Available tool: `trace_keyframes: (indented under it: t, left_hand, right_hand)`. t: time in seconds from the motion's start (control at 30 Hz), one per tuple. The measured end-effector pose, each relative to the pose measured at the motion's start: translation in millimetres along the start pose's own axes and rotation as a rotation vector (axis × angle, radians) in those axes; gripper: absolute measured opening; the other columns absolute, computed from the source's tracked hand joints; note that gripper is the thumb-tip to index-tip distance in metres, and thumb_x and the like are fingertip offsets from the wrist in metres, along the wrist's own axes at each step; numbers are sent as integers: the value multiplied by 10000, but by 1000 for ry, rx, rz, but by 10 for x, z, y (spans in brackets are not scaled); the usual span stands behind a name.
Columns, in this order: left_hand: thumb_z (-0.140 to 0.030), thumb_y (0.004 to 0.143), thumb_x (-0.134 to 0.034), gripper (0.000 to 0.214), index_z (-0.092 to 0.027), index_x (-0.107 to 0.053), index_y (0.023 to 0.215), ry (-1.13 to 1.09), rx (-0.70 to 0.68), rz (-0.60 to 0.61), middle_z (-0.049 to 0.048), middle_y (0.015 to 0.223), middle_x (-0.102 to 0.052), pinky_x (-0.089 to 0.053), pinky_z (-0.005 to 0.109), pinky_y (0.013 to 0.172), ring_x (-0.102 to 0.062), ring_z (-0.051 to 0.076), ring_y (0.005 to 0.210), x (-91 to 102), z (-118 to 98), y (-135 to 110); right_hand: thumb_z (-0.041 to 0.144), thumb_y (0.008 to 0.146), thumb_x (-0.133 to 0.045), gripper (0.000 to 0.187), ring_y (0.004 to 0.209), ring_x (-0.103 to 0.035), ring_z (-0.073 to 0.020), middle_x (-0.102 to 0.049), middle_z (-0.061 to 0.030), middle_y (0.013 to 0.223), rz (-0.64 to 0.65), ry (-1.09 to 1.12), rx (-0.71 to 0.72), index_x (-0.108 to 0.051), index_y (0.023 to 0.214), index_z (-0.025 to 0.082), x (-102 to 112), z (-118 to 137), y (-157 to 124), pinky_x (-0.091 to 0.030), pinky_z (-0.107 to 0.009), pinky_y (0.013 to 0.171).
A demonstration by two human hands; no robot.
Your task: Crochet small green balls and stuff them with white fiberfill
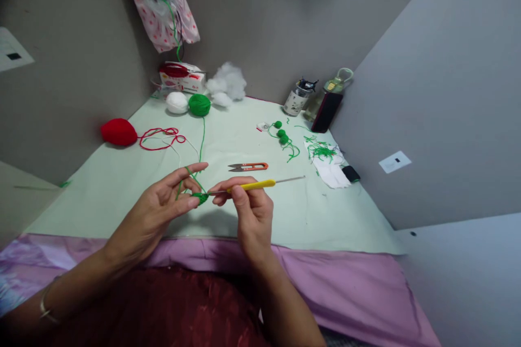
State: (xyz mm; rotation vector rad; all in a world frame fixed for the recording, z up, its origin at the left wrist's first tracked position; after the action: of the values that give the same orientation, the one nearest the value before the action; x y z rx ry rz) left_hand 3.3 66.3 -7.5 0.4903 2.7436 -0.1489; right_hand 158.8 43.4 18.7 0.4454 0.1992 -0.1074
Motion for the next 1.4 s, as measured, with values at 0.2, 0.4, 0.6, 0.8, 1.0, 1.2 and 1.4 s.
trace_keyframes:
  t: [0.2,0.4,0.6,0.8,1.0,1.2,1.4]
  left_hand:
    - [-229,825,-854,632,-294,-633,1414,104,-31,-111,-41,883,-598,-373,205,633,-463,94,721,26,-50,-13]
    - [-242,813,-860,561,-213,-703,1351,-249,188,15,-19,829,-602,-448,202,704,-505,95,730,-42,127,42]
    - [-219,805,-859,460,-226,-767,1256,-253,156,33,-5,888,-622,-449,189,683,-498,90,733,-48,75,61]
    - [-249,810,-875,459,-285,-769,1255,-151,52,-50,-16,918,-672,-465,173,798,-588,99,846,-43,64,28]
    - [-241,783,-877,370,-168,-814,1140,-382,292,14,-93,604,-512,-516,194,750,-334,8,467,-73,227,43]
    - [-193,782,-862,355,-239,-817,1131,-272,148,-17,-8,916,-716,-502,207,809,-609,81,747,-48,121,56]
    - [-303,878,-804,324,-274,-792,1201,-85,57,16,36,1040,-749,-435,298,971,-623,189,1028,-71,76,9]
  right_hand:
    - [122,1011,-553,274,896,-729,-186,-763,-53,995,112,-583,456,-716,1186,256,-180,311,-188,-621,-347,782]
    - [111,982,-599,321,949,-718,-209,-749,-63,1032,56,-705,562,-743,1208,289,-198,314,-242,-620,-367,789]
    - [211,1023,-582,196,749,-672,-153,-738,-18,889,-8,-167,176,-771,999,257,-42,113,4,-568,-318,674]
    - [110,983,-621,309,926,-724,-184,-776,-36,1031,56,-496,389,-751,1188,301,-172,177,-119,-603,-348,793]
    - [89,965,-637,355,949,-717,-199,-768,-55,1064,20,-544,489,-754,1221,306,-126,243,-174,-589,-361,796]
    - [238,998,-637,168,787,-670,-146,-757,-12,930,-7,-111,82,-799,989,284,-30,15,-11,-551,-311,723]
    - [308,1013,-615,165,735,-667,-131,-754,-20,903,-25,-34,-26,-765,992,240,21,-139,-2,-573,-297,722]
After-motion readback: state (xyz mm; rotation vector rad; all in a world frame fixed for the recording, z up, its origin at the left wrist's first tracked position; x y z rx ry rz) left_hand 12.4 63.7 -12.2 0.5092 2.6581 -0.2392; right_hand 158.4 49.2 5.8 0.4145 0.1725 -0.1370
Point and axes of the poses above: each hand's wrist, its own y-axis towards the middle knuckle, its own x-axis out of the back of the hand, z = x × y, the point moved 8 cm from there along y, towards the middle knuckle
